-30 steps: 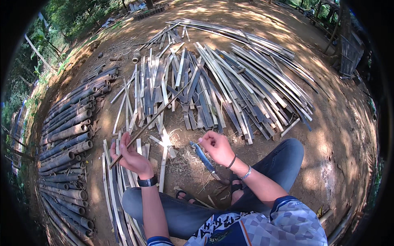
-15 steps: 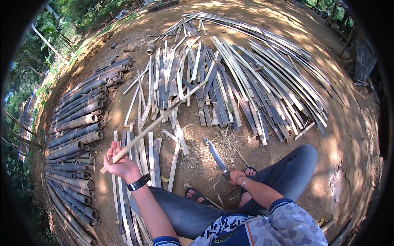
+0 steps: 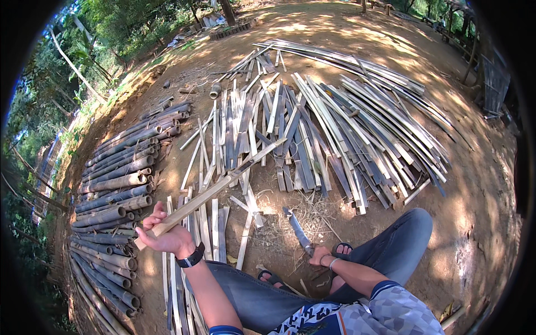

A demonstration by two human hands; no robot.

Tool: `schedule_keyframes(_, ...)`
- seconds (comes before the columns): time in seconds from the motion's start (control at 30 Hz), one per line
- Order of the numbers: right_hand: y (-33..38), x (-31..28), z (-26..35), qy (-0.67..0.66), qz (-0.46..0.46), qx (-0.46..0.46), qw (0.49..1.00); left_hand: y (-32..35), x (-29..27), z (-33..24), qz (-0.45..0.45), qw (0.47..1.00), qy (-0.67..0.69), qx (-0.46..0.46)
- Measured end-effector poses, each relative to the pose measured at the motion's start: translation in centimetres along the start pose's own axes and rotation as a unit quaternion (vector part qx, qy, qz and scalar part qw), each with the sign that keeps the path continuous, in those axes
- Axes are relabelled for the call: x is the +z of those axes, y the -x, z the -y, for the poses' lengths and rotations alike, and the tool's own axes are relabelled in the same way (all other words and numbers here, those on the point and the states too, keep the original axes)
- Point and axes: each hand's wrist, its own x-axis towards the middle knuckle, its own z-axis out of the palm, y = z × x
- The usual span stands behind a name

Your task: The person scrapes the surface of a bamboo strip with a billhook while sitting on the ground, surrounded by other bamboo poles and strips.

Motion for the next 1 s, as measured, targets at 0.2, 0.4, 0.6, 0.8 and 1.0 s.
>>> schedule_keyframes(0.2,3.6,-7.6,3.1,-0.170,0.041,0.041,0.984,-0.4,2.1,-12.3,0.103,0.991,0.085,0.001)
schedule_keyframes(0.4,10.2,-18.7,1.1,0.196,-0.122,-0.129,0.964,0.6,1.8,-19.9,0.175,0.982,0.074,-0.015)
schedule_keyframes(0.6,15.0,-28.4,1.3,0.308,-0.162,-0.105,0.932,0.5,1.4,-19.4,0.215,0.973,0.083,-0.027)
schedule_keyframes(0.8,16.3,-31.8,-1.1,0.169,-0.239,-0.128,0.947,1.1,-1.1,-25.4,0.201,0.975,0.090,0.006)
schedule_keyframes(1.0,12.1,-30.0,5.2,-0.148,-0.235,-0.302,0.912,2.1,-0.8,-19.3,0.080,0.995,0.033,0.053)
